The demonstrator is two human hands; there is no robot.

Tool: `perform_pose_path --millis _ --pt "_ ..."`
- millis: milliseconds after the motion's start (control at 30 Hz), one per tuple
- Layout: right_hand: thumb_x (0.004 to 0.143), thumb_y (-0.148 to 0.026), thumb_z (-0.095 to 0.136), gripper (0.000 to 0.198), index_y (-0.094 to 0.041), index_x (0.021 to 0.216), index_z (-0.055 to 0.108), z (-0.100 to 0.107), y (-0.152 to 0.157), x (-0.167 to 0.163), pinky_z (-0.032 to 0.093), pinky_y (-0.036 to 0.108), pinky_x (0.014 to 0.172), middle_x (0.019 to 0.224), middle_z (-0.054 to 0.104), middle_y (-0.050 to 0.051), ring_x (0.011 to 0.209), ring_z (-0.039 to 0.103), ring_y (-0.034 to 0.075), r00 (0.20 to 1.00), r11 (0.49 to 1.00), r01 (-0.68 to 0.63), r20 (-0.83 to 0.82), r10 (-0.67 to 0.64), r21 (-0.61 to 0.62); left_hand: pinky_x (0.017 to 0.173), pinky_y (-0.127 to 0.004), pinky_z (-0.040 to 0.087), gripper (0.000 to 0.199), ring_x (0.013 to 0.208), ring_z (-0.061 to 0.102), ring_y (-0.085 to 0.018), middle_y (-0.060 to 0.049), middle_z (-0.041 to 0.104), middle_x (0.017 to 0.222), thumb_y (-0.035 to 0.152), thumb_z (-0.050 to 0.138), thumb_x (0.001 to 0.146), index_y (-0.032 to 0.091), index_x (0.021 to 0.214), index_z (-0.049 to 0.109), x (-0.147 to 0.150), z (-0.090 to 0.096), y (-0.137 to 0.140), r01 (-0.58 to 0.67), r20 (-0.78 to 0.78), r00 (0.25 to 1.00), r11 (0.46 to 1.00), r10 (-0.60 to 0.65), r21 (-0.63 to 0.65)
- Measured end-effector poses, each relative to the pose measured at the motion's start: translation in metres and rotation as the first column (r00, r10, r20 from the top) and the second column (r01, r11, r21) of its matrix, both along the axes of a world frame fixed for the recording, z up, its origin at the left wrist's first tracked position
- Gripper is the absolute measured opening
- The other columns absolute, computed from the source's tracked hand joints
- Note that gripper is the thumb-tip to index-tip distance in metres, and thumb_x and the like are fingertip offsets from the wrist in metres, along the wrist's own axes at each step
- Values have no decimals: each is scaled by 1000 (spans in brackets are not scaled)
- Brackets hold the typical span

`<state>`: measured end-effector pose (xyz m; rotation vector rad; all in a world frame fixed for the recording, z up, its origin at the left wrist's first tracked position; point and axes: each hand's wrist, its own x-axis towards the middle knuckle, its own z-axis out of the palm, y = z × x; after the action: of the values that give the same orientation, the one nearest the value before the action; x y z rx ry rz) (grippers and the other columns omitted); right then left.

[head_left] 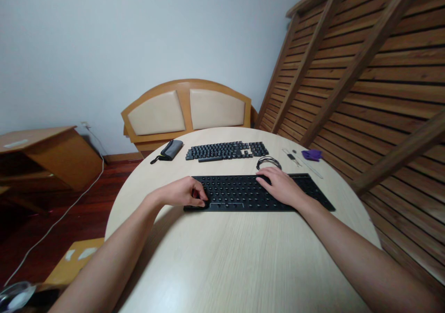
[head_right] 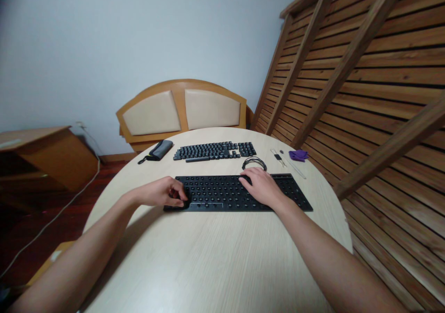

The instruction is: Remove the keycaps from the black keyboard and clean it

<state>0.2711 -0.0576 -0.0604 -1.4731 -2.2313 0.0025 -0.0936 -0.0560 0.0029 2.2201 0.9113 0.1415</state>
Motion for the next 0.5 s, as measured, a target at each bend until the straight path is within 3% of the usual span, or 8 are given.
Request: perform_pose_path --millis 500 --pt "99 -41 47 33 -22 111 70 3 -3 -2 47 47 104 121 69 10 117 60 29 1000 1000 12 12 -12 -1 60 -24 45 22 66 61 -15 -6 77 86 30 73 79 15 94 78 0 3 -1 -14 -27 1000 1000 14 13"
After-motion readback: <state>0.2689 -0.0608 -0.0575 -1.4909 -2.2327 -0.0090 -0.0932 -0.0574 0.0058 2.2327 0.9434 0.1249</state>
